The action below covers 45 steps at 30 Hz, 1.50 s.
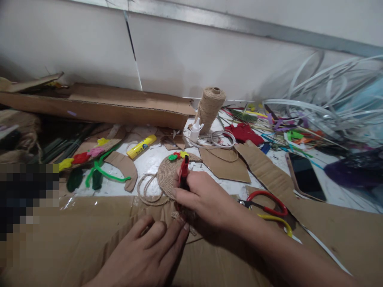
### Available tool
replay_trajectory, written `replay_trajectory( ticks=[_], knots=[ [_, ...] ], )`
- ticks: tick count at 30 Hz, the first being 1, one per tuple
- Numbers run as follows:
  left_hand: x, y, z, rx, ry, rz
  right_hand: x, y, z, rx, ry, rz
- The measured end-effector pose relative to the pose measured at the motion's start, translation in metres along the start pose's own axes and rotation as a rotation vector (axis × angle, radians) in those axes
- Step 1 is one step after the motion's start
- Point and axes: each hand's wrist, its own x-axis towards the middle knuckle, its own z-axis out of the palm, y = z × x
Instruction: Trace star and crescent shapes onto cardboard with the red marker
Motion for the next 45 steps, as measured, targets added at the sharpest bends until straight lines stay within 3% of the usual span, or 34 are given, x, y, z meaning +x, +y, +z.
replay_trajectory(
  ticks=[4,10,16,26,35,39,45],
  knots=[
    [-0.004,0.001,0.002,0.018,-0.083,0.042,0.005,-0.002,-0.004,0.036,-0.014,0.028],
    [-0.004,0.001,0.005,0.007,-0.020,0.029,0.007,-0.011,-0.009,0.006,0.022,0.038],
    [-0.002,0.000,0.002,-0.018,0.006,0.006,0.008,-0.009,-0.005,0.075,-0.034,0.033],
    [0.003,0.000,-0.004,-0.031,-0.013,0.000,0.012,-0.008,-0.015,-0.029,0.024,-0.043],
    [0.000,0.001,-0.003,-0.004,-0.076,0.015,0.012,-0.009,-0.009,0.064,-0.084,-0.004],
    [0.000,-0.001,-0.004,-0.016,-0.085,0.023,0.012,-0.009,-0.012,0.011,-0.022,-0.033],
    [0.000,-0.002,-0.003,-0.020,-0.075,0.013,0.004,-0.011,-0.008,0.251,-0.022,0.019]
  ],
)
